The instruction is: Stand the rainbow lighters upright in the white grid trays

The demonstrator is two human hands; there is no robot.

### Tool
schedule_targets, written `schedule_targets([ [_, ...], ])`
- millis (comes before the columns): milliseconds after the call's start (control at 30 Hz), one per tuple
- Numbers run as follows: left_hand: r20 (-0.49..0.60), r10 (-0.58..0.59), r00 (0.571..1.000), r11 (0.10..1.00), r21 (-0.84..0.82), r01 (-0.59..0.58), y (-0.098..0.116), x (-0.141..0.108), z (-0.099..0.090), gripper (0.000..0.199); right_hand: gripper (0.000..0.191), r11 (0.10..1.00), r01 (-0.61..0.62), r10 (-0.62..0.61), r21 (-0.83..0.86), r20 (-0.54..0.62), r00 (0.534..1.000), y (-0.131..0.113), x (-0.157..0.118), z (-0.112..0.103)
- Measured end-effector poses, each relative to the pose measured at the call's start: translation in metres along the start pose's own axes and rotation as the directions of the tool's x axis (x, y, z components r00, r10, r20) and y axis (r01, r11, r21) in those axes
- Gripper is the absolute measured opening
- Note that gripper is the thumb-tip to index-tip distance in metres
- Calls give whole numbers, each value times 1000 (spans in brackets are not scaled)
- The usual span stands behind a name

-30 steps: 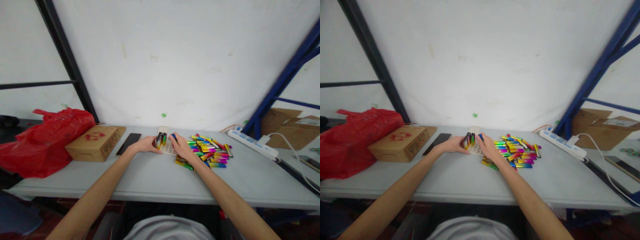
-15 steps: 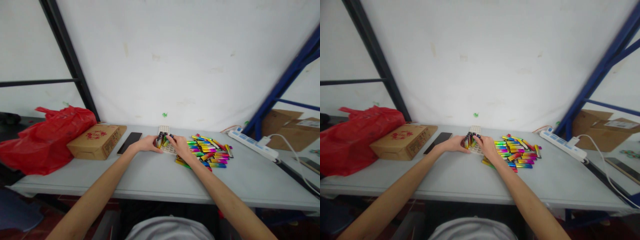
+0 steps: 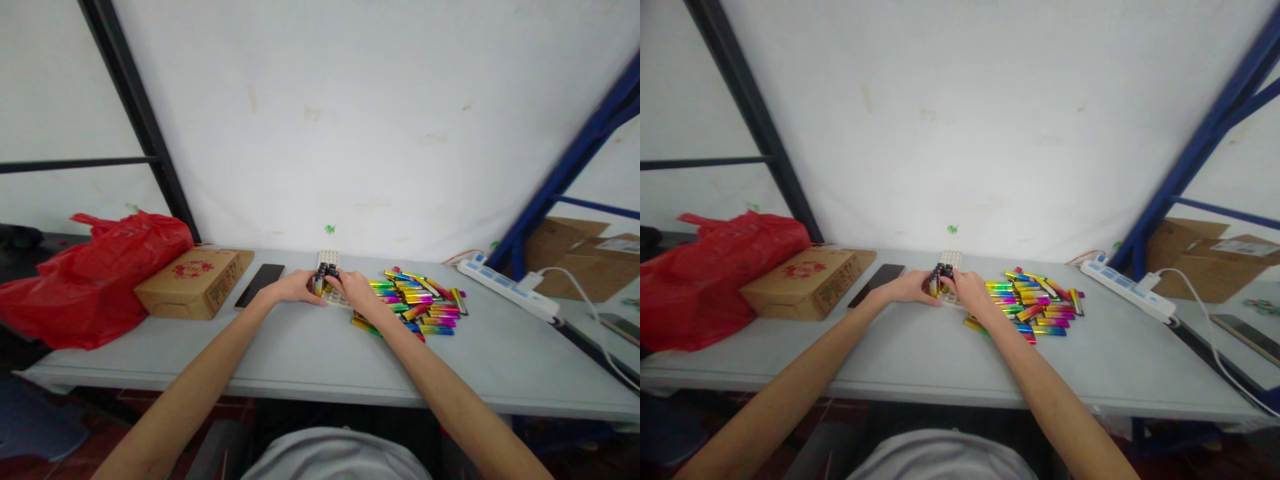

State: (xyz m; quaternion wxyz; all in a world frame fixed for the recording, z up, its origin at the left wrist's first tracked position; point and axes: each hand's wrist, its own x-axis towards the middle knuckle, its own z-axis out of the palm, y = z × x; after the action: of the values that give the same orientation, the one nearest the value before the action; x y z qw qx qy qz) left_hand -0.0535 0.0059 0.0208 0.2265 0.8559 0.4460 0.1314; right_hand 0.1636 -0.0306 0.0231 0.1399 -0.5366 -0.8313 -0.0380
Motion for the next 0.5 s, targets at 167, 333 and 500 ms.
schedule_targets([
  [167,9,-2,1000,1000,16,2,2,-1,-1,71,54,1000,22,-21,-18,16,1000,2,1,-6],
  [333,12,1,1000,1000,27,-2,3,-2,-3,71,57,996,43,-39,-82,48,998,0,3,-8],
  [500,-9,5,1000,1000,31,-5,0,0,-1,74,58,988,38,-33,-149,37,999,-7,4,-4],
])
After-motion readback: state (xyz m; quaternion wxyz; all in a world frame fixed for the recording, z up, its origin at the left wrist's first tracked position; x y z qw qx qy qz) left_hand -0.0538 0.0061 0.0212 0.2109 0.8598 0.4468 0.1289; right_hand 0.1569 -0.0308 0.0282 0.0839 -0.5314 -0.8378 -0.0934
